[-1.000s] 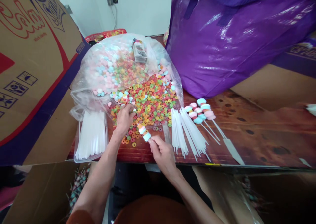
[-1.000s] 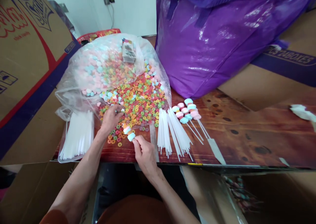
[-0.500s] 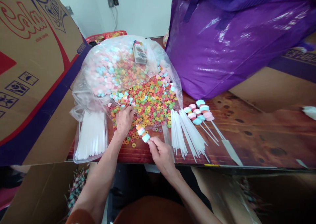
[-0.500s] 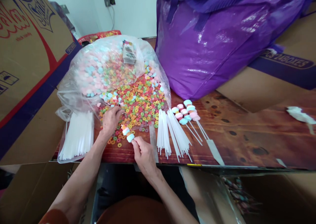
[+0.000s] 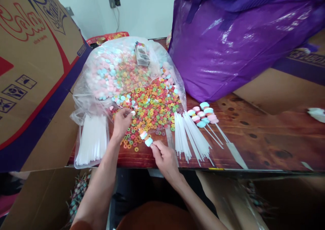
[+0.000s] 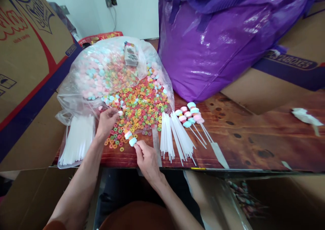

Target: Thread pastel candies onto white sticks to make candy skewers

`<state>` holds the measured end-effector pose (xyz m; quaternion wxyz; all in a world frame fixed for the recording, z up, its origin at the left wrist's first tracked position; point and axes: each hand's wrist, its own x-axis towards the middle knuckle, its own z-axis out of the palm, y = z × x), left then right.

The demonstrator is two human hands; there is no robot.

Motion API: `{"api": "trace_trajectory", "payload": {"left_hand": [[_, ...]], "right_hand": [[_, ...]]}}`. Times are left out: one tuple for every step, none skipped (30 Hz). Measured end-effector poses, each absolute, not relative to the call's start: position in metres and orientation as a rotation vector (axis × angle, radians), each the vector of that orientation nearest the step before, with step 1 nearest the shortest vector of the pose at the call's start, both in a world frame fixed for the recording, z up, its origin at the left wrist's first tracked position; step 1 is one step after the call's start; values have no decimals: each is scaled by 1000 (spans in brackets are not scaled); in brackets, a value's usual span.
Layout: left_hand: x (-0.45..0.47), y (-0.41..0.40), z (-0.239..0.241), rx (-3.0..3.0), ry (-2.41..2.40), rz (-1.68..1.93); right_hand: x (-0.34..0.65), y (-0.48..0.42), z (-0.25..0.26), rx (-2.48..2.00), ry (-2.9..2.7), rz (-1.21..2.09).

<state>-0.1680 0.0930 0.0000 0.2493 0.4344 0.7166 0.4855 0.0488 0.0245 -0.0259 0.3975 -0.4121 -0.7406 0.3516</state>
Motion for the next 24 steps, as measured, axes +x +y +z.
{"api": "trace_trajectory", "payload": {"left_hand": [[-174, 92, 2, 1101, 1915, 1357], [-181, 92, 3, 1038, 1901, 1361], [-187, 92, 4, 995, 1902, 1341], [-193, 93, 4, 973, 1911, 1308], [-198, 94, 5, 970, 1923, 1272], [-202, 95, 4, 978, 1936, 1246], [-205, 97, 3, 991, 1946, 1233], [-206, 99, 2, 1003, 1956, 1232], [-206, 101, 1, 1013, 1963, 1236], [-206, 103, 0, 1030, 1971, 1236], [-206, 105, -1, 1068, 1985, 1222], [-205, 106, -2, 1120, 2003, 1195], [-205, 107, -2, 1178, 2023, 1160], [-205, 108, -3, 1229, 2039, 1127], [-205, 108, -2, 1285, 2060, 1080], [-205, 109, -2, 1336, 2080, 1024], [-205, 109, -1, 1377, 2097, 970], [-205, 109, 0, 1415, 2111, 913], [-205, 108, 1, 1456, 2127, 853], [-205, 108, 2, 1490, 2142, 799], [-204, 108, 3, 1511, 2157, 762], [-203, 108, 5, 1522, 2167, 742], [-201, 108, 6, 1538, 2180, 713], [-200, 108, 8, 1557, 2191, 678]], "right_hand": [[49, 25, -26, -1044, -1876, 892], [49, 25, -26, -1044, -1877, 888], [49, 25, -26, -1046, -1879, 878], [48, 24, -26, -1046, -1883, 867], [48, 24, -26, -1044, -1887, 856], [48, 24, -26, -1041, -1890, 846], [48, 25, -26, -1039, -1892, 839], [48, 25, -26, -1037, -1894, 836], [48, 25, -26, -1035, -1894, 833], [48, 25, -25, -1033, -1895, 828], [48, 25, -25, -1032, -1896, 822], [48, 25, -25, -1033, -1899, 818], [48, 25, -24, -1034, -1904, 814], [48, 25, -24, -1038, -1909, 811], [48, 25, -24, -1042, -1916, 810], [48, 25, -24, -1047, -1922, 810], [48, 25, -24, -1050, -1925, 811], [48, 25, -24, -1054, -1926, 812], [48, 25, -24, -1058, -1926, 813], [48, 25, -24, -1060, -1925, 814], [48, 25, -24, -1059, -1926, 813], [48, 25, -24, -1057, -1927, 812], [48, 25, -24, -1054, -1928, 810], [48, 25, -24, -1050, -1928, 810]]}}
